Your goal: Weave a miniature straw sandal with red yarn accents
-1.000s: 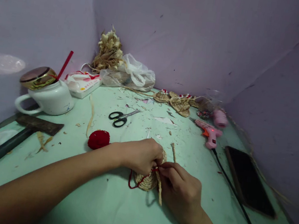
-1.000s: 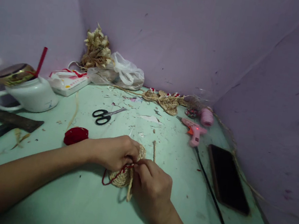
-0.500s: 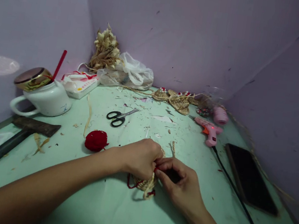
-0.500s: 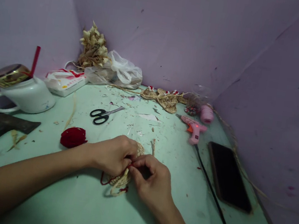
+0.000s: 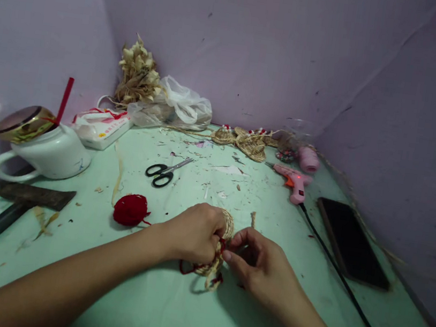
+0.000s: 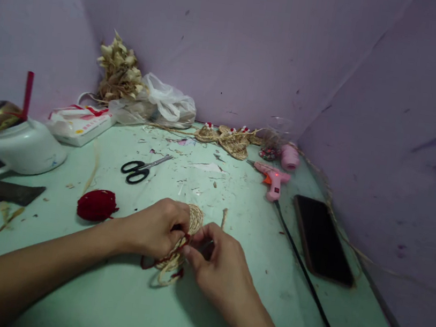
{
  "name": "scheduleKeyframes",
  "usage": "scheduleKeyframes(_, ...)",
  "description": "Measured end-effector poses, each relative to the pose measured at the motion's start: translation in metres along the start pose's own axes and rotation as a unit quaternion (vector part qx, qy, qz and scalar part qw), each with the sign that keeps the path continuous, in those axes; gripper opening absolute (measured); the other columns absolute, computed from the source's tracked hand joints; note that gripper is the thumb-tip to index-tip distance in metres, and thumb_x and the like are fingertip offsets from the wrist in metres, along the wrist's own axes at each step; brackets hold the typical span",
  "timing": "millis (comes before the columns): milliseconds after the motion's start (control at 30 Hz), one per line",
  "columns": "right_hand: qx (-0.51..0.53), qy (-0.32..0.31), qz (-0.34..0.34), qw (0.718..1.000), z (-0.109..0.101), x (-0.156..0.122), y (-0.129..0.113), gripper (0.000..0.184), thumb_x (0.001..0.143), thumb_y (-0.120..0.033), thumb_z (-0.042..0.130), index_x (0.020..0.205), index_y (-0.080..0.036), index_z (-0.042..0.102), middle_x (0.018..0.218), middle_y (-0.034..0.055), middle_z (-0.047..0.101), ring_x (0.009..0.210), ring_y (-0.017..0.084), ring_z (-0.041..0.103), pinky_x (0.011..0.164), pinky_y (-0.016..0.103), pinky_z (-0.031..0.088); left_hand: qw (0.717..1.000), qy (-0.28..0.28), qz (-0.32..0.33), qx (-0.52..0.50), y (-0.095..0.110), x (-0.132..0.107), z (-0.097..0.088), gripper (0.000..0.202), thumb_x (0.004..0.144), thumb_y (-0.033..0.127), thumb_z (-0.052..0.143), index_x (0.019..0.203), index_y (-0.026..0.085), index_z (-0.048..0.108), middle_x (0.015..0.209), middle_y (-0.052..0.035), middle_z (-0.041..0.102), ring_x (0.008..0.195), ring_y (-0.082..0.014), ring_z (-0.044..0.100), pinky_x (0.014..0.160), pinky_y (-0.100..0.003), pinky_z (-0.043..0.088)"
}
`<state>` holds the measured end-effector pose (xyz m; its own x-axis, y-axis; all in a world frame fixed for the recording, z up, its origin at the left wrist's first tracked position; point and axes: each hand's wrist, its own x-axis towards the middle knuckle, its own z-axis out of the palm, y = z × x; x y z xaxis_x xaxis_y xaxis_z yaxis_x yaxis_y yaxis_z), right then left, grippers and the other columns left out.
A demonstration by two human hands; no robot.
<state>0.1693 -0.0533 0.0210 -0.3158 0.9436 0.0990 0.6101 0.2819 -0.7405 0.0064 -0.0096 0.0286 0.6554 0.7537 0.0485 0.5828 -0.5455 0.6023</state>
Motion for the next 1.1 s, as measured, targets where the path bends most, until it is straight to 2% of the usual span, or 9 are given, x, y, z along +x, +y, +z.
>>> scheduleKeyframes(133, -0.047, -0.069, -0.069, 0.994, -0.007, -0.017, -0.008, 0.017, 0.066, -0.033, 0.066, 0.079, -0.023, 0.062, 0.075, 0.0009, 0.065, 0.063, 0.014, 0.058, 0.053, 0.022, 0.043, 1.0, 0.004, -0.004, 0.002, 0.001, 0.0, 0.0, 0.015, 0.059, 0.005, 0.043, 0.058, 0.015, 0.054, 0.065, -0.0012, 0.056, 0.057, -0.0102, 0.048, 0.051, -0.02, 0.036)
scheduleKeyframes(200, -0.097, -0.046, -0.099, 0.989, -0.002, -0.025, -0.013, 0.024, 0.066, -0.032, 0.066, 0.088, -0.025, 0.061, 0.087, 0.0028, 0.063, 0.071, 0.016, 0.059, 0.058, 0.024, 0.045, 1.0, 0.0, -0.007, 0.003, 0.001, 0.0, 0.0, 0.014, 0.059, 0.005, 0.043, 0.058, 0.015, 0.053, 0.064, -0.0014, 0.056, 0.058, -0.0108, 0.049, 0.052, -0.021, 0.037)
scheduleKeyframes(300, -0.148, -0.013, -0.133, 0.98, 0.009, -0.036, -0.018, 0.01, 0.074, -0.021, 0.055, 0.081, -0.023, 0.061, 0.08, 0.0031, 0.062, 0.068, 0.016, 0.058, 0.055, 0.023, 0.044, 1.0, -0.005, -0.024, 0.017, 0.001, 0.0, 0.001, 0.012, 0.059, 0.005, 0.044, 0.058, 0.015, 0.052, 0.064, -0.0021, 0.056, 0.059, -0.012, 0.049, 0.054, -0.022, 0.037)
scheduleKeyframes(400, -0.15, -0.06, -0.097, 0.982, 0.008, -0.05, -0.019, 0.011, 0.072, -0.018, 0.054, 0.062, -0.02, 0.057, 0.062, -0.0001, 0.059, 0.054, 0.012, 0.053, 0.045, 0.019, 0.038, 0.998, 0.005, -0.024, 0.05, 0.001, -0.001, 0.002, 0.011, 0.059, 0.006, 0.045, 0.056, 0.016, 0.049, 0.063, -0.0026, 0.054, 0.059, -0.0129, 0.048, 0.055, -0.024, 0.037)
scheduleKeyframes(567, -0.109, -0.155, -0.005, 0.982, -0.027, -0.044, -0.016, 0.033, 0.071, -0.034, 0.059, 0.043, -0.018, 0.05, 0.035, -0.0056, 0.043, 0.032, 0.006, 0.034, 0.029, 0.019, 0.016, 0.998, 0.012, -0.009, 0.069, 0.002, 0.0, 0.003, 0.012, 0.061, 0.006, 0.044, 0.053, 0.016, 0.044, 0.062, -0.0016, 0.051, 0.058, -0.0119, 0.046, 0.055, -0.024, 0.036)
scheduleKeyframes(667, -0.06, -0.066, 0.015, 0.996, -0.039, -0.009, -0.013, 0.022, 0.075, -0.022, 0.052, 0.055, -0.019, 0.059, 0.044, -0.0035, 0.055, 0.039, 0.009, 0.046, 0.034, 0.018, 0.028, 0.999, 0.009, -0.001, 0.052, 0.003, 0.001, 0.002, 0.013, 0.062, 0.006, 0.043, 0.054, 0.016, 0.045, 0.063, -0.0011, 0.05, 0.058, -0.0114, 0.045, 0.056, -0.023, 0.036)
scheduleKeyframes(767, -0.009, 0.042, 0.032, 0.999, -0.028, 0.021, -0.009, 0.017, 0.066, -0.007, 0.054, 0.073, -0.02, 0.063, 0.064, -0.0006, 0.066, 0.054, 0.012, 0.057, 0.048, 0.021, 0.041, 1.0, 0.007, 0.008, 0.021, 0.004, 0.001, 0.0, 0.014, 0.061, 0.003, 0.043, 0.057, 0.016, 0.048, 0.065, -0.0009, 0.051, 0.061, -0.011, 0.046, 0.057, -0.022, 0.037)
scheduleKeyframes(933, 0.109, 0.016, 0.061, 0.992, 0.003, 0.021, 0.002, 0.013, 0.071, -0.011, 0.05, 0.071, -0.017, 0.062, 0.06, 0.0003, 0.064, 0.052, 0.012, 0.057, 0.046, 0.021, 0.043, 1.0, 0.002, -0.002, -0.008, 0.004, 0.002, -0.001, 0.014, 0.061, 0.003, 0.043, 0.056, 0.015, 0.046, 0.064, 0.0, 0.05, 0.06, -0.0098, 0.045, 0.055, -0.022, 0.036)
scheduleKeyframes(1100, 0.124, -0.035, 0.072, 0.989, 0.003, 0.013, 0.006, 0.008, 0.067, -0.016, 0.06, 0.074, -0.017, 0.063, 0.065, 0.0014, 0.066, 0.058, 0.014, 0.059, 0.05, 0.023, 0.044, 0.999, -0.008, -0.042, -0.022, 0.002, 0.003, 0.0, 0.013, 0.06, 0.002, 0.045, 0.056, 0.015, 0.049, 0.065, 0.0001, 0.05, 0.06, -0.0098, 0.045, 0.053, -0.022, 0.036)
